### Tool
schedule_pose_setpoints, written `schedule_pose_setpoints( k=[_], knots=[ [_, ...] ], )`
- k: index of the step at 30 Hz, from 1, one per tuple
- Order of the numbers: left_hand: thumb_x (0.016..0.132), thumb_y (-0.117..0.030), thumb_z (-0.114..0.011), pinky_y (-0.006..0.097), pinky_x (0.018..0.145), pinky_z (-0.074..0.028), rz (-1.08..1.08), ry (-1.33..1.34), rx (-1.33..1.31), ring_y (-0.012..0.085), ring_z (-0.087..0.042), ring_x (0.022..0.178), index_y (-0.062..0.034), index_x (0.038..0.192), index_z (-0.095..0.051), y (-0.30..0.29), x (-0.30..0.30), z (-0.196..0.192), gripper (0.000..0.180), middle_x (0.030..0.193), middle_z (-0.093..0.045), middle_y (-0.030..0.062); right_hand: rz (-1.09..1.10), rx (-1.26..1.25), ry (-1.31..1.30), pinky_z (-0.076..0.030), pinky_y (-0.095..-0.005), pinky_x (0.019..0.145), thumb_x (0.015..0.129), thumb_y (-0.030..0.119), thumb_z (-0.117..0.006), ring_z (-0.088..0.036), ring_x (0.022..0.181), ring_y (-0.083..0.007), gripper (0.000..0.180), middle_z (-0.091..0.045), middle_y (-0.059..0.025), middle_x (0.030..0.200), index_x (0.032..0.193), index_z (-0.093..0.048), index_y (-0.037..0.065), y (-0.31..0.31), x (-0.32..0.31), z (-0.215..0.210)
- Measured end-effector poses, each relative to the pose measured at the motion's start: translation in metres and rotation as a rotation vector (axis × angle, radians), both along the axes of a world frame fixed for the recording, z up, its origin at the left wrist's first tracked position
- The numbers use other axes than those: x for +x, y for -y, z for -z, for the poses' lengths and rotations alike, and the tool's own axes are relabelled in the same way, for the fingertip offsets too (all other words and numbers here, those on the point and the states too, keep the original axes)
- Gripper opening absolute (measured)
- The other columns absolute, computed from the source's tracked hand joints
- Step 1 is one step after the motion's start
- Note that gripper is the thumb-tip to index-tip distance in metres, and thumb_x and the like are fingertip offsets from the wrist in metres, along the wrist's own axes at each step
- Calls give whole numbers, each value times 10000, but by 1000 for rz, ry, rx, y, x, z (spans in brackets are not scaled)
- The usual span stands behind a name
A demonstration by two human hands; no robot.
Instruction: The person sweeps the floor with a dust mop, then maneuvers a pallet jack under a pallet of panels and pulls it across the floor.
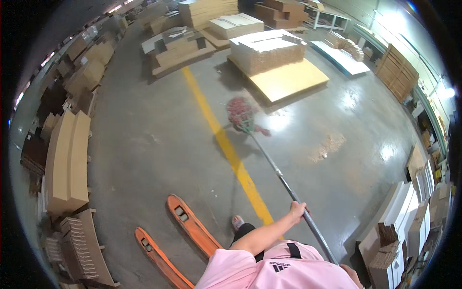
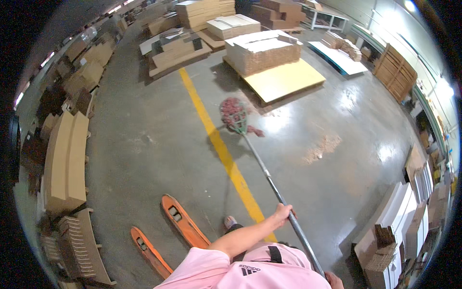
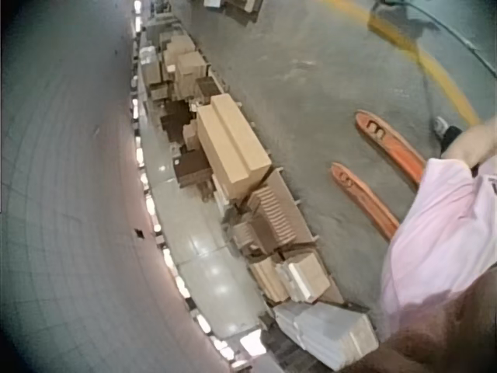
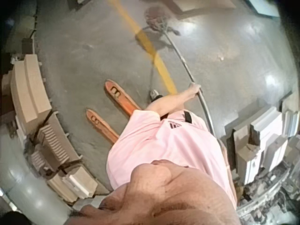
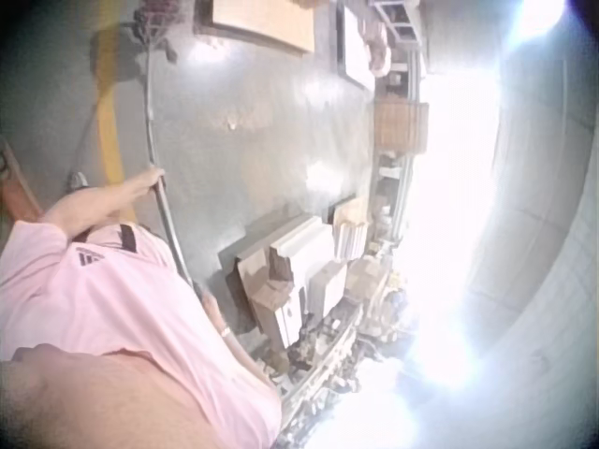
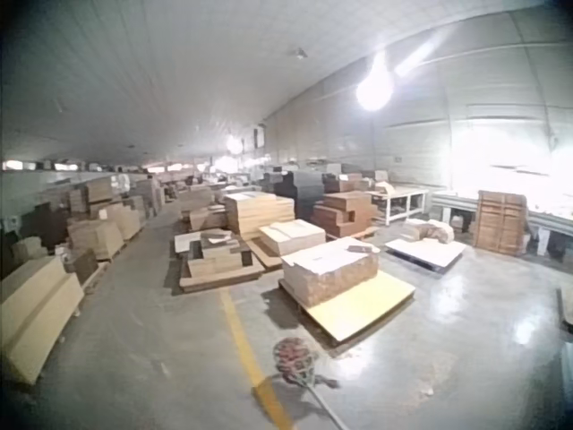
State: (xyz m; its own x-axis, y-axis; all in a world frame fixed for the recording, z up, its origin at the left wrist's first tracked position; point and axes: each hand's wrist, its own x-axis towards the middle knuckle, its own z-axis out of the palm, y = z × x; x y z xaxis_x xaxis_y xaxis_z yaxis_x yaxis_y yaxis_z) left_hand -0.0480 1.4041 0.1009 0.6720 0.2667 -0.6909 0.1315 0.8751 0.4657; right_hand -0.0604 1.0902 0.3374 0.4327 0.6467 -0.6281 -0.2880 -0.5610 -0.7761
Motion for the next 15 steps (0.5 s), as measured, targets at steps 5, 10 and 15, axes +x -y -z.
schedule_pose_setpoints(
  k=[5, 10, 15],
  knots=[
    [794, -52, -489, 435, 482, -528, -233, -9, 35, 297, -596, 523, 76, 738, -508, -174, -92, -3, 141, 631, -547, 167, -188, 18, 62, -477, -296, 726, 785, 99, -681, -587, 818, -141, 496, -653, -67, 962, 1240, -529, -30, -151, -18, 17],
    [803, -35, -488, 401, 481, -515, -493, -142, 4, 282, -600, 584, 55, 769, -511, -346, -218, 19, 99, 678, -547, 146, -612, -212, 87, -443, -243, 566, 772, 69, -665, -501, 661, -61, 527, -566, 28, 845, 1266, -507, -28, -396, -29, -1],
    [821, -24, -476, 494, 647, -552, -773, -252, -117, 270, -574, 677, 26, 842, -471, -495, -346, 80, 55, 780, -516, 154, -839, -204, -68, -421, -243, 508, 760, 40, -626, -492, 632, -59, 565, -583, 22, 846, 1302, -481, -27, -608, -75, 28]
  ],
)
